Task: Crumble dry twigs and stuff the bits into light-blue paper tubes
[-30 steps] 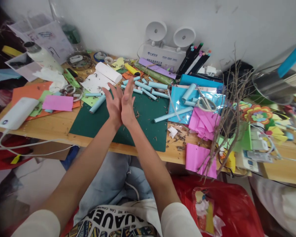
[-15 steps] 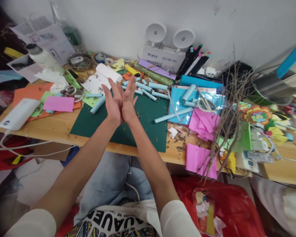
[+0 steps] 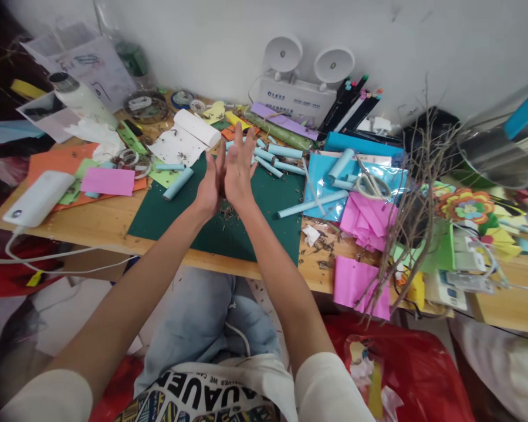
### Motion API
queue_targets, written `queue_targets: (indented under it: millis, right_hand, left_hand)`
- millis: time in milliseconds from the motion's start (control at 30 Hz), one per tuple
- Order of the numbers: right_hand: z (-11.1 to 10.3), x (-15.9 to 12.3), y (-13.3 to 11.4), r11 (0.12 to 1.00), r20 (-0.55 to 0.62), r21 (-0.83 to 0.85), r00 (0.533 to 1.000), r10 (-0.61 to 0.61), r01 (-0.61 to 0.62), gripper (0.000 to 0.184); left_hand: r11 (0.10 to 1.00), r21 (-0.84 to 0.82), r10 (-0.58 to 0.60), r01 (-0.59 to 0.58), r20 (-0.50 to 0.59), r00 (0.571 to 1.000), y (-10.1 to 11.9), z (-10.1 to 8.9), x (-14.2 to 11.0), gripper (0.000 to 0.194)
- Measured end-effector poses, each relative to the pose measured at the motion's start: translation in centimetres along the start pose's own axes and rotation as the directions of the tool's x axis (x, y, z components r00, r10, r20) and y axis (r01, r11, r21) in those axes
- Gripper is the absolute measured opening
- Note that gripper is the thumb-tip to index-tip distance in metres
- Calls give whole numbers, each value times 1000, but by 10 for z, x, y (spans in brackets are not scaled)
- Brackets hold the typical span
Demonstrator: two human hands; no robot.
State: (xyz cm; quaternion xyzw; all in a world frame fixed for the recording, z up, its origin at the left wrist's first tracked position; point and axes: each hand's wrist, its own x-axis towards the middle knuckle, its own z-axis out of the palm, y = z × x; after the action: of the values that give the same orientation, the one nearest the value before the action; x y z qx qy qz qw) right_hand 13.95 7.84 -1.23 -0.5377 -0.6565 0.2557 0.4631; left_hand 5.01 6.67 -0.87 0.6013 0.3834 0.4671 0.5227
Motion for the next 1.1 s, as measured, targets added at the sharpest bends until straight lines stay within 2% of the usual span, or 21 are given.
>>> queue_targets:
  millis: [100,167,267,300,367,467,567,667,800,967,1033,1100]
  right_hand:
    - [-6,-5,13,984,-122,145,985,120,-102,75]
    - [-15,-11,18,974,-168,188,973,156,-124,73]
    - [-31,-27,19,993,-164,65,981,107,-97,53]
    - [-35,-34,18,997,-125,-17,990,73,-76,45]
    - [-40,-47,14,985,36,-175,999,-7,14,33]
    - [-39,-60,7,928,300,-317,949,-96,194,31]
    - [-34,-63,6,892,385,-368,916,-111,262,28]
    - [-30,-63,10,923,304,-322,946,-109,210,26]
    - [-31,-66,15,989,81,-137,995,-52,63,18]
    - [-39,-65,17,998,-85,55,996,37,-33,9]
    - [-43,-63,18,994,-112,96,992,65,-54,10]
    - [-45,-62,18,991,-85,118,994,67,-57,12]
  left_hand:
    - [997,-72,-32,31,-16,999,-14,-12,-2,57]
    - [995,-79,-57,53,-47,997,-21,-17,-4,55]
    - [994,-100,-51,45,-53,997,-23,-26,-6,53]
    - [995,-92,-39,33,-62,997,-22,-30,-7,52]
    - [999,-36,-16,12,-108,994,-20,-39,-10,49]
    - [990,142,6,18,-163,987,-16,-53,-20,41]
    - [928,371,23,20,-110,994,-14,-62,-36,30]
    - [883,469,-8,22,-32,999,-13,-59,-48,30]
    - [933,357,-41,46,-24,999,-13,-46,-46,24]
    - [959,278,-29,49,-76,997,-12,-46,-32,15]
    - [966,247,-45,72,-113,993,-12,-50,-30,17]
    - [973,214,-61,85,-117,991,-12,-52,-30,18]
